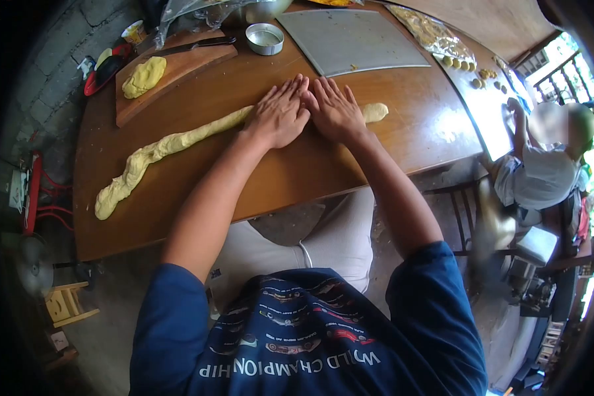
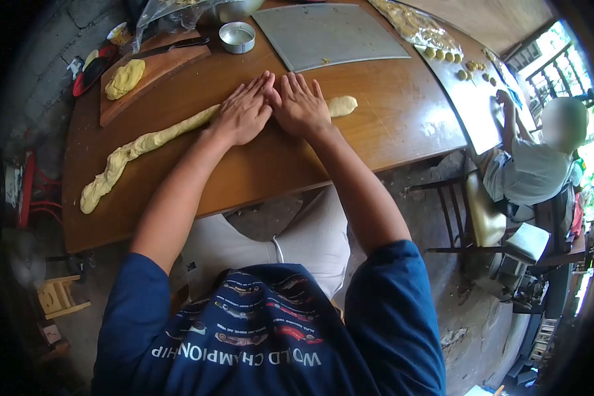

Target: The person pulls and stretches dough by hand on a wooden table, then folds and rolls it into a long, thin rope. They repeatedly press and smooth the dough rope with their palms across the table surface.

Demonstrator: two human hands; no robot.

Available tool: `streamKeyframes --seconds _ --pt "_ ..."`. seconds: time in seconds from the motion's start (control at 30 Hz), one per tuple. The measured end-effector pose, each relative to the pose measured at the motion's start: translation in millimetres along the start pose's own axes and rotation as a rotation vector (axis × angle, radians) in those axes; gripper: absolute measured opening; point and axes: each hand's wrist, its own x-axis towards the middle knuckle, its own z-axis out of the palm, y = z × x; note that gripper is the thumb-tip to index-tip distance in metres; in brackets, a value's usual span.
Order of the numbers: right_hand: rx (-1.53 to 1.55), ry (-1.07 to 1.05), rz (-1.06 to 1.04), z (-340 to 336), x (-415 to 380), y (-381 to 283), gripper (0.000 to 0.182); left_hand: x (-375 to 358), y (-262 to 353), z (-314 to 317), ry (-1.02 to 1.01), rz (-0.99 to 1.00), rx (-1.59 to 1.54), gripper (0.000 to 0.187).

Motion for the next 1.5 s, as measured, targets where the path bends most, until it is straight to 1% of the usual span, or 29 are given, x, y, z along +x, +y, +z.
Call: streamKeyframes --seconds 0.1,0.17,0.2,0.3,0.33,0.37,0.4,0.43,0.47,0.53,0.57,0.63,0.67,0.7,0.77,0.83,0.9,0.93,0.97,1.03,1.07,1.1,1.17,1.2,1.3,1.33,1.37,1.43,1.5 --pt "-0.030 0.075 -0.046 9 -33 7 0.079 -18 6 8 0.124 0.090 0.150 0.076" --pt "0.011 0.089 -0.178 0 -63 14 0.077 -38 20 0 0.128 0.130 0.089 0.078" --pt "0.089 0.026 -0.153 -17 -75 16 0.076 -47 30 -6 0.087 0.100 0.093 0.078" --pt "0.005 0.085 -0.045 -31 -66 50 0.076 -35 67 -8 0.045 0.050 0.106 0.076" --pt "-0.054 0.047 0.002 -15 -55 74 0.074 -22 81 1 -0.020 0.073 0.064 0.076" --pt "-0.198 -0.218 0.045 -36 -41 65 0.075 -9 92 9 -0.085 0.100 0.024 0.075" --pt "-0.099 -0.052 0.154 -20 -33 75 0.073 2 93 26 -0.001 0.109 0.174 0.074" --pt "-0.004 0.120 0.251 -2 -19 89 0.071 14 88 31 0.007 0.108 0.176 0.074" --pt "-0.004 0.124 0.249 8 -3 100 0.071 23 81 35 0.037 0.099 0.087 0.074" --pt "-0.101 0.553 0.232 20 20 117 0.058 30 68 40 0.078 0.102 -0.003 0.072" --pt "-0.093 0.549 0.245 18 28 126 0.058 32 65 42 0.063 0.107 -0.001 0.072" --pt "-0.101 0.722 0.010 -7 44 132 0.040 40 61 39 0.067 0.060 -0.031 0.069" --pt "-0.124 0.769 -0.040 -12 45 130 0.030 40 63 38 0.076 0.048 -0.025 0.067" --pt "-0.127 0.773 -0.031 -12 42 131 0.030 41 67 38 0.073 0.058 -0.026 0.067" --pt "-0.037 0.673 -0.143 -15 39 132 0.026 44 73 35 0.058 -0.019 0.004 0.064" --pt "-0.002 0.670 -0.116 -14 24 123 0.025 48 77 29 0.028 0.023 0.016 0.063" --pt "0.032 0.654 -0.050 -13 13 116 0.028 54 74 20 0.002 0.055 0.024 0.063" --pt "-0.041 0.561 -0.063 -14 4 108 0.033 57 68 16 0.018 0.025 0.026 0.062" --pt "-0.084 0.467 -0.074 -14 -13 89 0.051 58 61 16 0.027 -0.004 0.027 0.061" --pt "-0.102 0.223 0.117 8 -28 61 0.071 48 47 28 0.031 -0.008 0.042 0.061" --pt "-0.057 0.162 0.182 5 -19 67 0.091 46 42 28 0.054 -0.031 0.029 0.061" --pt "-0.056 0.164 0.172 -1 -2 72 0.091 45 36 27 0.084 -0.063 0.018 0.061" --pt "-0.065 0.160 0.372 -7 28 80 0.100 43 33 35 0.126 -0.064 0.049 0.061" --pt "0.001 0.154 0.411 -13 41 86 0.107 44 33 36 0.161 -0.065 0.020 0.060" --pt "-0.020 0.241 0.455 -9 77 109 0.104 53 26 35 0.280 -0.081 0.005 0.059" --pt "-0.080 0.290 0.327 -9 77 110 0.099 52 26 34 0.274 -0.099 0.008 0.059" --pt "-0.083 0.288 0.317 -8 71 113 0.099 50 27 34 0.262 -0.116 0.007 0.059" --pt "-0.077 0.145 0.142 -14 36 102 0.094 45 26 39 0.276 -0.127 0.002 0.060" --pt "-0.111 0.083 0.133 -12 -12 95 0.094 40 26 41 0.275 -0.111 0.018 0.060"
